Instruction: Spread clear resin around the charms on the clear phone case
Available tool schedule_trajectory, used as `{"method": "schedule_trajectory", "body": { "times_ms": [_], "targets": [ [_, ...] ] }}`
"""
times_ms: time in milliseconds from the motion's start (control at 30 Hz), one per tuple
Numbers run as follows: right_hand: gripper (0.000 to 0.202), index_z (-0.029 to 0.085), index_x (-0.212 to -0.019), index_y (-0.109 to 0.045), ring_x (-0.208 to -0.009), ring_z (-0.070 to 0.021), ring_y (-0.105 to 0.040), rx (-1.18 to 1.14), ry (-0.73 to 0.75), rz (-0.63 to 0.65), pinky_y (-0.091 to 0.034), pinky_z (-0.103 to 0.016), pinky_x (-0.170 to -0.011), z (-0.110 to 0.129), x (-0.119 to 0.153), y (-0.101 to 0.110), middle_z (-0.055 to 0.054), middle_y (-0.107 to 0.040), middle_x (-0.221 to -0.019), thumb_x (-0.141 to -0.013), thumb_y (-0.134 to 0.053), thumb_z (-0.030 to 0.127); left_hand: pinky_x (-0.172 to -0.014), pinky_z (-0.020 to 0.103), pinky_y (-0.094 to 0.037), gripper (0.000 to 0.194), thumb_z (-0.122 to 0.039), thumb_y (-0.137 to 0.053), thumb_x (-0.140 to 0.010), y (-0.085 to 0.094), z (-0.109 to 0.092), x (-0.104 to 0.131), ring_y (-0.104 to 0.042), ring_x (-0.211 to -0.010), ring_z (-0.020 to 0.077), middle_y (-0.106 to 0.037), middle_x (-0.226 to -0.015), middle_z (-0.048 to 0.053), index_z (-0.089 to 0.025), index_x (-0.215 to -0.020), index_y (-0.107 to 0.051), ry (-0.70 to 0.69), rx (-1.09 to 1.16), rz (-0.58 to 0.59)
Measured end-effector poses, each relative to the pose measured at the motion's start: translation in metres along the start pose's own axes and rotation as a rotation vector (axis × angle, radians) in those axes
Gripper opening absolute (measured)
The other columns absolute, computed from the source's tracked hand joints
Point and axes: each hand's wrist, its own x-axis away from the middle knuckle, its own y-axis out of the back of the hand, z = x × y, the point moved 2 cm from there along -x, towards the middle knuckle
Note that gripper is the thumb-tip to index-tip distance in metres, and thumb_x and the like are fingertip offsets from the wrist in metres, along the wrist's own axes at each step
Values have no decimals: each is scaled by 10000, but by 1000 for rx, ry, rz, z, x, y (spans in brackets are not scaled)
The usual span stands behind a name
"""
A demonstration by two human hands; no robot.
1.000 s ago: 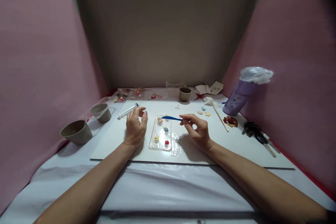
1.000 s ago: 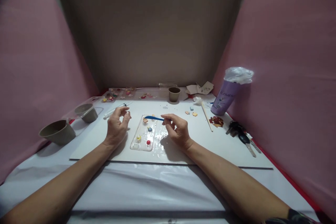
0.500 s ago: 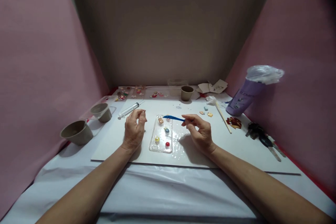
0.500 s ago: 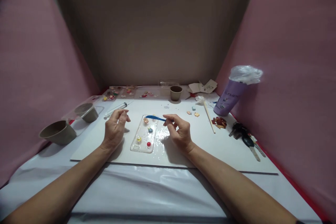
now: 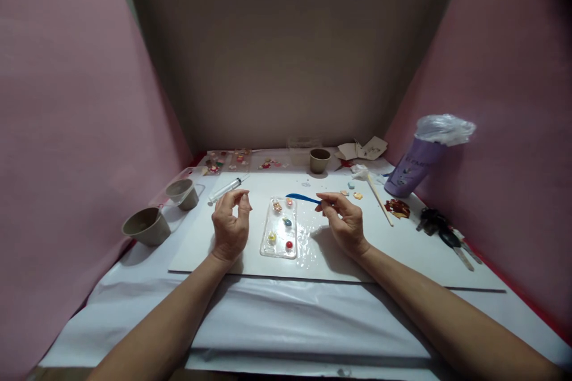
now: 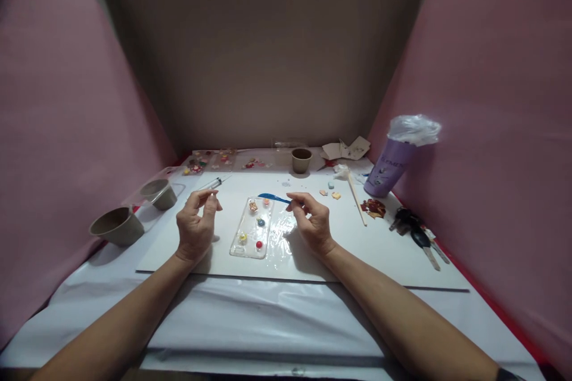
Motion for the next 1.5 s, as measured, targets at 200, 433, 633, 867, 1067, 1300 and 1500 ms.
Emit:
{"method": "schedule_trajectory", "body": {
  "times_ms": [200,433,633,867,1067,1300,1500],
  "targets": [
    [178,190,-987,-654,-659,-132,-605,5,-14,-4,-446,-258,-574,2,0,0,-6,-646,-728,-851,-540,172,-724,321,-442,167,-268,-496,-887,13,-19,-12,-585,-763,187,-613,-778,26,-171,-985,-591,-5,-78,236],
    [184,198,-1005,-648,-663,-126,-586,-19,-63,-15,-444,-252,-565,0,1,1,-9,-629,-758,-865,-529,191,-710,368,-413,130,-237,-572,-850,36,-78,11,-551,-766,222,-625,-807,40,-195,-952,-641,-106,-170,685],
    [200,197,-1029,-650,-653,-116,-540,-53,-174,-32,-400,-224,-488,-8,-1,-1,-26,-637,-813,-854,-554,216,-588,319,-339,132,-266,-567,-828,15,-113,79,-486,-655,182,-556,-669,19,-166,-746,-540,-685,-108,807],
    [156,168,-952,-675,-557,-106,-512,-159,-182,-133,-402,-229,-432,-4,-3,-2,-38,-652,-752,-820,-610,222,-501,299,-246,145,-155,-578,-756,-20,-115,125,-368,-537,140,-375,-549,-8,-166,-637,-497,-974,52,521],
    [118,168,-900,-652,-542,-96,-500,-248,-204,-147,-376,-217,-418,-5,-8,0,-26,-609,-724,-835,-585,241,-473,297,-263,183,-136,-561,-703,-43,-118,134,-341,-485,129,-344,-493,-8,-175,-553,-462,-1040,143,346],
    [119,182,-851,-648,-468,-73,-460,-271,-272,-83,-376,-215,-399,-14,-15,7,17,-551,-659,-819,-582,275,-510,306,-366,92,-111,-568,-713,-41,-115,117,-384,-503,129,-392,-486,-8,-132,-631,-604,-974,357,326],
    [137,172,-827,-683,-442,-68,-466,-295,-313,-34,-372,-222,-402,-9,-21,8,4,-618,-654,-763,-668,293,-505,309,-344,145,-102,-576,-724,-41,-114,122,-357,-500,131,-380,-483,-4,-133,-583,-582,-1018,354,405]
  ]
}}
